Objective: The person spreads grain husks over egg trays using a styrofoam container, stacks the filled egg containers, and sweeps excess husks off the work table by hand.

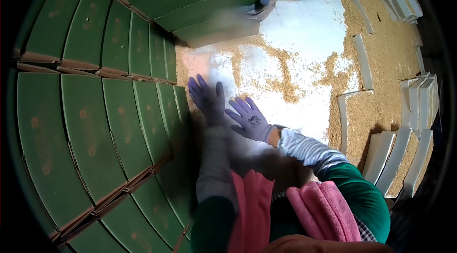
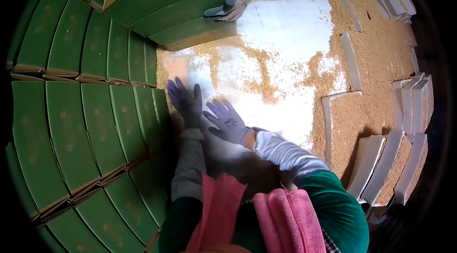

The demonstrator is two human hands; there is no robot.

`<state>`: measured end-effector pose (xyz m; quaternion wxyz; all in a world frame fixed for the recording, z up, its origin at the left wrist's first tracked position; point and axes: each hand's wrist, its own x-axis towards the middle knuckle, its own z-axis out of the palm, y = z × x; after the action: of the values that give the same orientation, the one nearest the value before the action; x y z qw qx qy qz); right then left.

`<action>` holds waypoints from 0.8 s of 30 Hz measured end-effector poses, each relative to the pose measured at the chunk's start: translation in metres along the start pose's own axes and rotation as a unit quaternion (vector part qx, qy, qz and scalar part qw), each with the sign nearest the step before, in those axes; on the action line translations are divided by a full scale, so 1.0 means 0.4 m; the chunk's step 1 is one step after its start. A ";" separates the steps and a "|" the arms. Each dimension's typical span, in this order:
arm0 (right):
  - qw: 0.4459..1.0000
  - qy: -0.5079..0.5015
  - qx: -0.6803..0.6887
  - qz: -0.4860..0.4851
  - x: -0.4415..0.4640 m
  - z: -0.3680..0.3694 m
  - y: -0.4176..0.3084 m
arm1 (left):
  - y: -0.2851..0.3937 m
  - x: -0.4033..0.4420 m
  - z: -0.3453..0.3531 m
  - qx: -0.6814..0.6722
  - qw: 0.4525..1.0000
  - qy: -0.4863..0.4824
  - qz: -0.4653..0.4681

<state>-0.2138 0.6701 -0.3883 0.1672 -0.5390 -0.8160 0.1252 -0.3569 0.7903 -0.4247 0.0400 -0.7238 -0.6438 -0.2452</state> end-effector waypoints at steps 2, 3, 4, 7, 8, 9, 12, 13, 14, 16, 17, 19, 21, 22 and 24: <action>1.000 0.017 -0.001 0.019 0.076 0.018 0.020 | 0.014 0.116 0.060 0.077 0.994 0.070 -0.044; 0.999 0.026 -0.003 0.030 0.103 0.016 0.046 | 0.031 0.149 0.090 0.078 0.994 0.054 -0.050; 0.998 0.020 -0.010 0.057 0.117 -0.002 0.080 | 0.053 0.174 0.115 0.078 0.994 0.037 -0.060; 0.963 0.117 -0.094 0.226 0.047 -0.052 0.216 | 0.178 0.165 0.141 0.052 0.991 -0.014 -0.120; 0.936 0.137 -0.137 0.294 -0.002 -0.084 0.257 | 0.237 0.135 0.148 0.063 0.984 -0.011 -0.163; 0.908 0.162 -0.123 0.367 -0.055 -0.115 0.289 | 0.294 0.087 0.142 0.043 0.992 -0.018 -0.119; 0.821 0.322 0.159 0.443 -0.154 -0.187 0.406 | 0.499 -0.120 0.042 -0.187 0.970 -0.084 0.132; 0.811 0.357 0.208 0.415 -0.146 -0.217 0.445 | 0.487 -0.142 -0.012 -0.254 0.956 -0.085 0.122; 0.800 0.388 0.256 0.380 -0.129 -0.258 0.491 | 0.472 -0.156 -0.067 -0.320 0.938 -0.082 0.107; 0.624 0.419 0.542 0.376 -0.077 -0.346 0.533 | 0.434 -0.143 -0.151 -0.452 0.884 -0.079 0.086; 0.754 0.354 0.446 0.328 -0.066 -0.344 0.606 | 0.372 -0.140 -0.100 -0.506 0.857 0.069 -0.068; 0.922 0.189 0.204 0.269 -0.078 -0.328 0.633 | 0.293 0.008 -0.176 -0.589 0.756 0.134 -0.253; 0.884 0.331 0.163 0.288 0.004 -0.256 0.523 | 0.197 0.116 -0.164 -0.607 0.722 0.129 -0.305; 0.858 0.363 0.213 0.294 0.015 -0.263 0.474 | 0.163 0.138 -0.147 -0.613 0.714 0.115 -0.318; 0.643 0.347 0.603 0.322 0.024 -0.334 0.298 | 0.143 0.100 -0.113 -0.610 0.727 0.094 -0.299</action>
<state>-0.0629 0.7285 -0.3106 0.6748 -0.5517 -0.2174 0.4393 -0.3141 0.8004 -0.3539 -0.4254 -0.3349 -0.5314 -0.6515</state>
